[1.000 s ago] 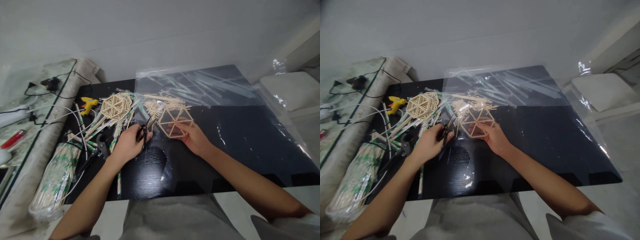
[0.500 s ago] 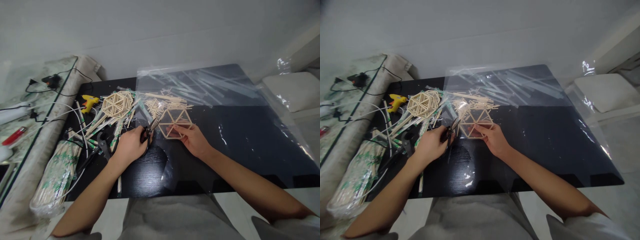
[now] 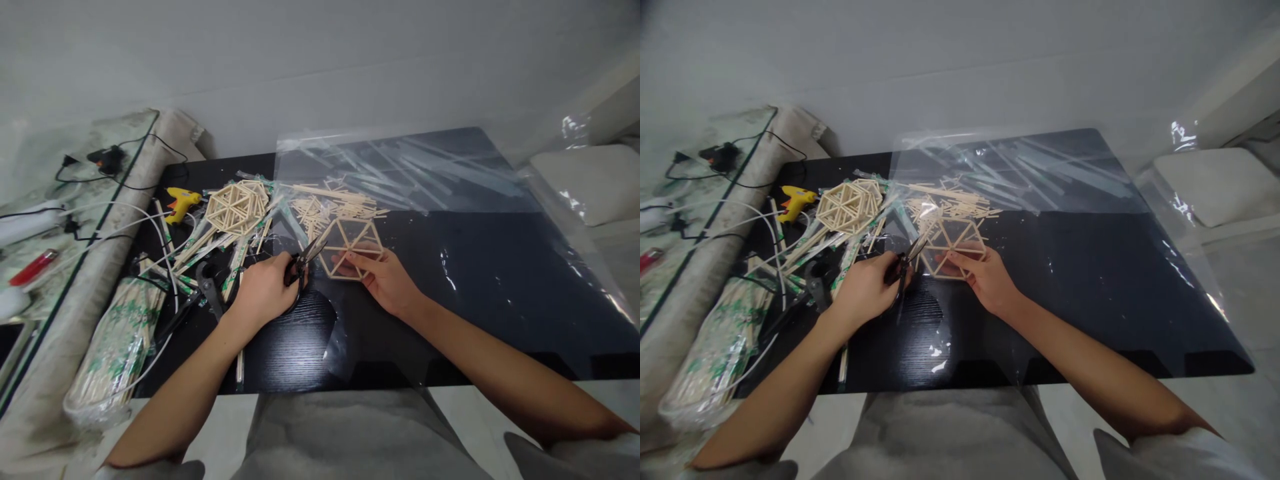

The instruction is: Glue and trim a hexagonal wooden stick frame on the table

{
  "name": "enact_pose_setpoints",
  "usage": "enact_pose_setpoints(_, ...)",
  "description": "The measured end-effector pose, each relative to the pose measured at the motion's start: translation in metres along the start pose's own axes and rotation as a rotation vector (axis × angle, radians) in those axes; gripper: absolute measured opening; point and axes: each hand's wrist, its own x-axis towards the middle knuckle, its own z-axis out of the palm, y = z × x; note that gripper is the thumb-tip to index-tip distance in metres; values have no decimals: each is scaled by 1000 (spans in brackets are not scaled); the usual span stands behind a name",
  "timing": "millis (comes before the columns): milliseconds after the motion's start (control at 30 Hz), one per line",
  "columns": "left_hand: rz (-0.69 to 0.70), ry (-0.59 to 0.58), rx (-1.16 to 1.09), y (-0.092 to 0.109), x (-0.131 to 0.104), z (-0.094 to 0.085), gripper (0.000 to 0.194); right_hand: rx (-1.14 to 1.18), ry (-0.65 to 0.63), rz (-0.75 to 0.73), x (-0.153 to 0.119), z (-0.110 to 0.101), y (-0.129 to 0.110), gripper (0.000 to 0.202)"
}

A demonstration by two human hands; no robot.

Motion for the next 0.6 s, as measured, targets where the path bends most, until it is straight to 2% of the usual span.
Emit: enact_pose_setpoints(600,-20,-74,109,0,3,0,11,-3,-11,3,-1,-1,4,23)
